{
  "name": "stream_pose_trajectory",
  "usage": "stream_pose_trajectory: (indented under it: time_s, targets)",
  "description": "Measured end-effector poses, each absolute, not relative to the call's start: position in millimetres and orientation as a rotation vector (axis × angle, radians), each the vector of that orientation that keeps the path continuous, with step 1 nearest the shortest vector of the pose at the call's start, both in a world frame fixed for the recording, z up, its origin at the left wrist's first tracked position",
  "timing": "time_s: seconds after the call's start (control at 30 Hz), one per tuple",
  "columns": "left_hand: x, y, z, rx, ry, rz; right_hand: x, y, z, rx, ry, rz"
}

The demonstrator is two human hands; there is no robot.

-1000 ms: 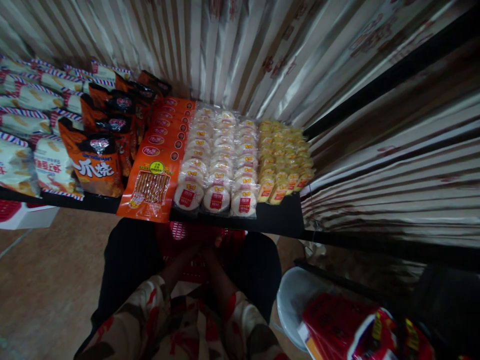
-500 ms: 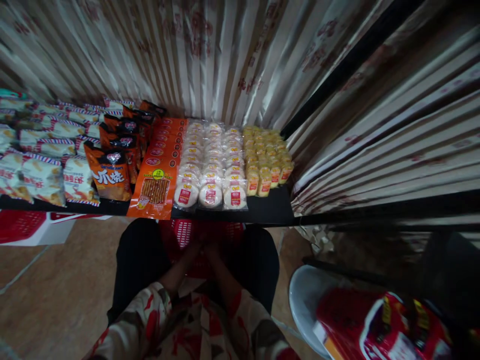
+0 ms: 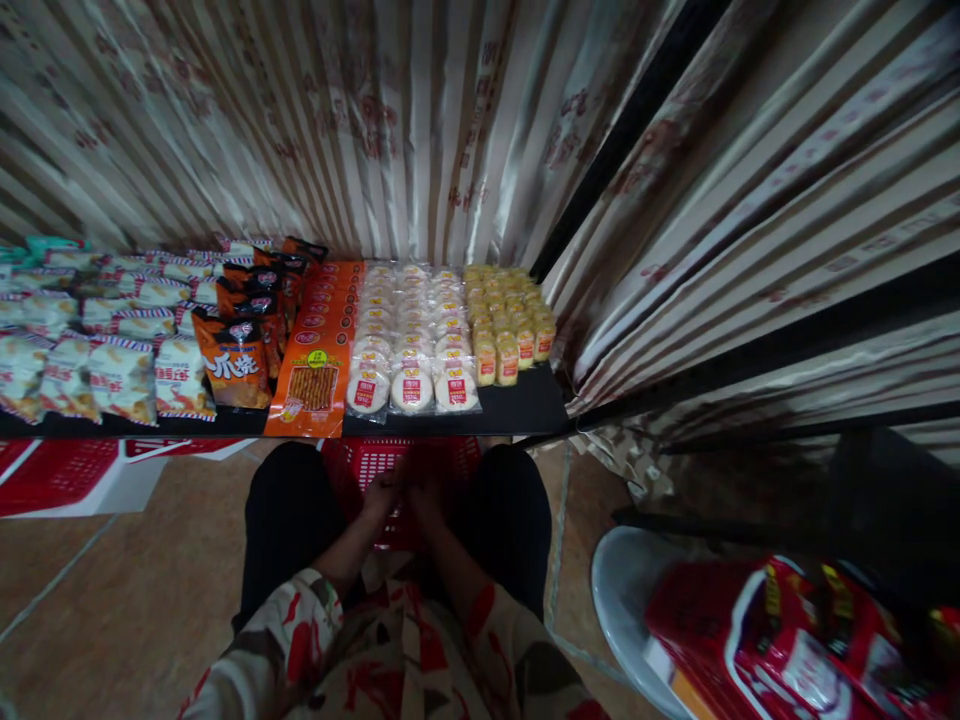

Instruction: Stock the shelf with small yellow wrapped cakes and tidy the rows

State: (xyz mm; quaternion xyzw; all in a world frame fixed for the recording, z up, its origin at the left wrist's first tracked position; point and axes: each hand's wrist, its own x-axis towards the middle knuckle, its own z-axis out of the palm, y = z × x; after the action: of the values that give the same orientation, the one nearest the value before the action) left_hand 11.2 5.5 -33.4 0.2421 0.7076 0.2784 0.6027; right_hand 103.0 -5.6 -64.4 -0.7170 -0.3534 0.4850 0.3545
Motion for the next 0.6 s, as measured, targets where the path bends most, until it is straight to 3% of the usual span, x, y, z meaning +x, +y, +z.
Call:
stream_pose_trajectory:
  time_s: [0.6]
  targets:
    - [0.1, -4.8, -4.2, 0.328, 1.614, 0.796, 101.4, -15.1, -18.5, -1.700, -0.934, 1.214]
